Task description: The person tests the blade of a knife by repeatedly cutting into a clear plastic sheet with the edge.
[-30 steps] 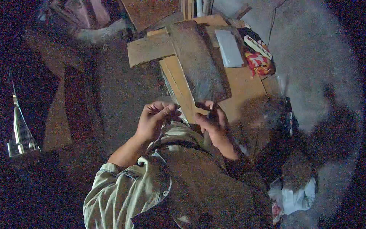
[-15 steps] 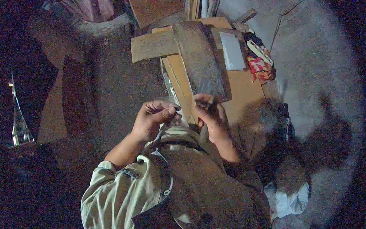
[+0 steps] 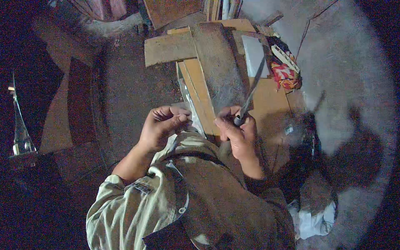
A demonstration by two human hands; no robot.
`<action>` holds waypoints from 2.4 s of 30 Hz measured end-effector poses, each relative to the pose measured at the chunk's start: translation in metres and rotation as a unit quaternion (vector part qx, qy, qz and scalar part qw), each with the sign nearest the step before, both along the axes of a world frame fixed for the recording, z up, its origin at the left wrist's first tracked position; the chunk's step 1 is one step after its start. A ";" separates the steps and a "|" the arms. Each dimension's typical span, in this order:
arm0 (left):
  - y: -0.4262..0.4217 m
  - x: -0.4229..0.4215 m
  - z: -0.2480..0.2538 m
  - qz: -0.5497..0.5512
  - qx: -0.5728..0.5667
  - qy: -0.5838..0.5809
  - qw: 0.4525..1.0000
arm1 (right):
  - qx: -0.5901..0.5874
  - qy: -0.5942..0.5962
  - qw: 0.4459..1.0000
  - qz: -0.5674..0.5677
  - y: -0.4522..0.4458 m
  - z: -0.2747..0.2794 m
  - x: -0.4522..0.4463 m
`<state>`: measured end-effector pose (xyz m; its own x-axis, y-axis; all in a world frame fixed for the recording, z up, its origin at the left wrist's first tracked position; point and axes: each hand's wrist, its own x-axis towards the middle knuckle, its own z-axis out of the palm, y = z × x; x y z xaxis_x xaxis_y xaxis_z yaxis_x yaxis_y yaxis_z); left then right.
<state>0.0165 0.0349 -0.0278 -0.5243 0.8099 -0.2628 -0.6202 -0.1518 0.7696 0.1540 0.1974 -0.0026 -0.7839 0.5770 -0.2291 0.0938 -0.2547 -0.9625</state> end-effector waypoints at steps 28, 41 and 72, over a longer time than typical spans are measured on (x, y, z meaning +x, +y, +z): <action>0.013 0.001 0.000 -0.102 0.018 0.060 0.993 | -0.008 0.028 0.999 0.044 0.004 0.016 -0.021; 0.017 0.010 -0.008 0.067 0.001 -0.023 0.997 | 0.000 -0.040 0.997 0.062 -0.018 0.004 -0.021; 0.004 0.004 -0.015 0.052 0.011 -0.030 0.998 | 0.033 0.002 0.999 0.004 0.001 -0.002 -0.018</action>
<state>0.0201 0.0388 -0.0423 -0.5895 0.7580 -0.2792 -0.6456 -0.2344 0.7268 0.1362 0.1984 -0.0044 -0.7891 0.5850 -0.1873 0.0917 -0.1894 -0.9776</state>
